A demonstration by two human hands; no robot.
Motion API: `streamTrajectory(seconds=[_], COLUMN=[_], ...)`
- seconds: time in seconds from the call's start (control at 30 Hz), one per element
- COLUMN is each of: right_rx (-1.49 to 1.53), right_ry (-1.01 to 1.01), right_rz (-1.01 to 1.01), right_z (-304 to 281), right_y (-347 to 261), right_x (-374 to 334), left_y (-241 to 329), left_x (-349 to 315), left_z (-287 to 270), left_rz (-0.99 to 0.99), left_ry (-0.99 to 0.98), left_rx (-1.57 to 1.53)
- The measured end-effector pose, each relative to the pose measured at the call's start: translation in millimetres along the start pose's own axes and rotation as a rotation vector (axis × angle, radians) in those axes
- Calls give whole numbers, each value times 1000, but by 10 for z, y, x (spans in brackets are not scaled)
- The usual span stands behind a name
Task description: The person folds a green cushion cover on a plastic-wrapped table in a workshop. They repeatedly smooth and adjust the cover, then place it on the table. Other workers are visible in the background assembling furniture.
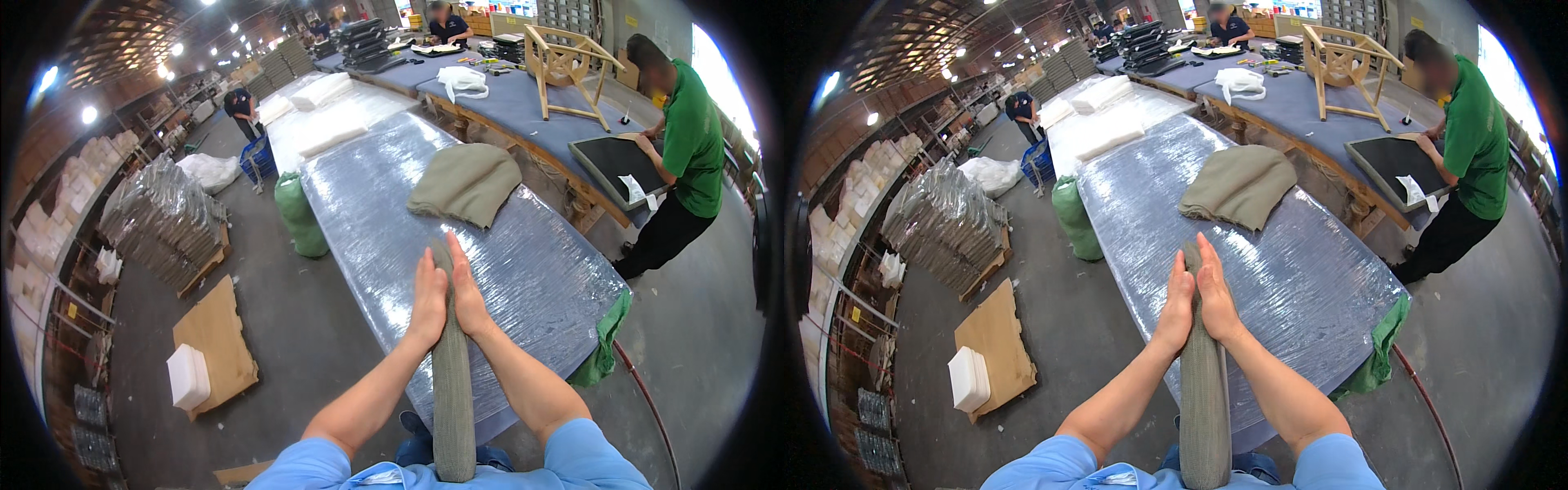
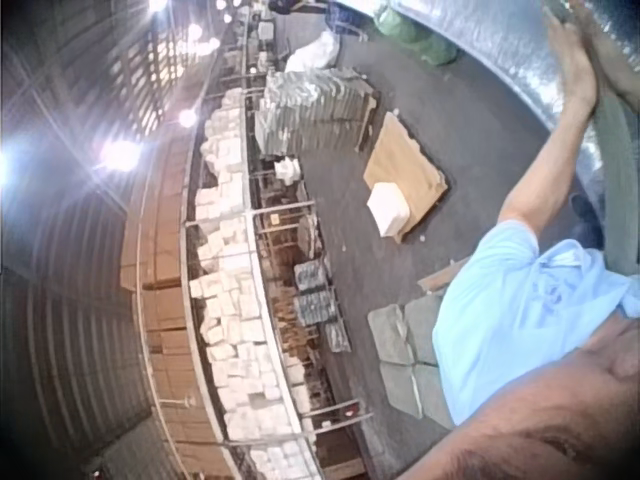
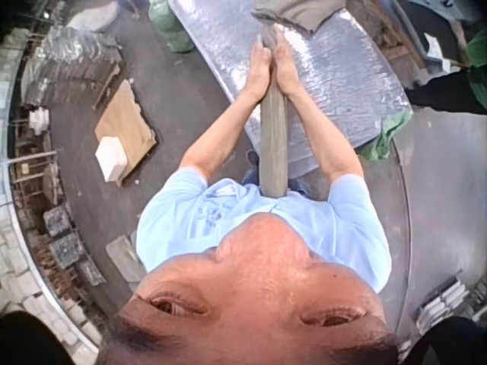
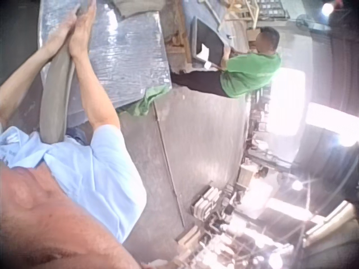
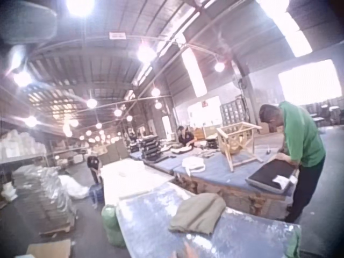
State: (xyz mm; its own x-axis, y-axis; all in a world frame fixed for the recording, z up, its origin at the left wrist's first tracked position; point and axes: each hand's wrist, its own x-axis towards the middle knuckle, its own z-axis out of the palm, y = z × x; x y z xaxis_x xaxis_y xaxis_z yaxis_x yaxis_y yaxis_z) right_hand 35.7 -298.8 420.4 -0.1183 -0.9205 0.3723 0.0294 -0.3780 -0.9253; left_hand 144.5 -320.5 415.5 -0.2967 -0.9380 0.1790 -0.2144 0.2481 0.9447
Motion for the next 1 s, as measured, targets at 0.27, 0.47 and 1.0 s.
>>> streamTrajectory(seconds=[0.27, 0.47, 1.0], right_rx=[170, 10, 42], right_ry=[53, -70, -136], right_rz=[-46, 126, 139], right_z=[-48, -96, -118], right_y=[77, 39, -41], right_x=[33, -211, -527], left_y=[239, 154, 259], left_x=[34, -308, -670], left_z=[95, 17, -9], left_rz=[-27, -50, 19], left_ry=[-21, -47, -107], left_rx=[61, -25, 105])
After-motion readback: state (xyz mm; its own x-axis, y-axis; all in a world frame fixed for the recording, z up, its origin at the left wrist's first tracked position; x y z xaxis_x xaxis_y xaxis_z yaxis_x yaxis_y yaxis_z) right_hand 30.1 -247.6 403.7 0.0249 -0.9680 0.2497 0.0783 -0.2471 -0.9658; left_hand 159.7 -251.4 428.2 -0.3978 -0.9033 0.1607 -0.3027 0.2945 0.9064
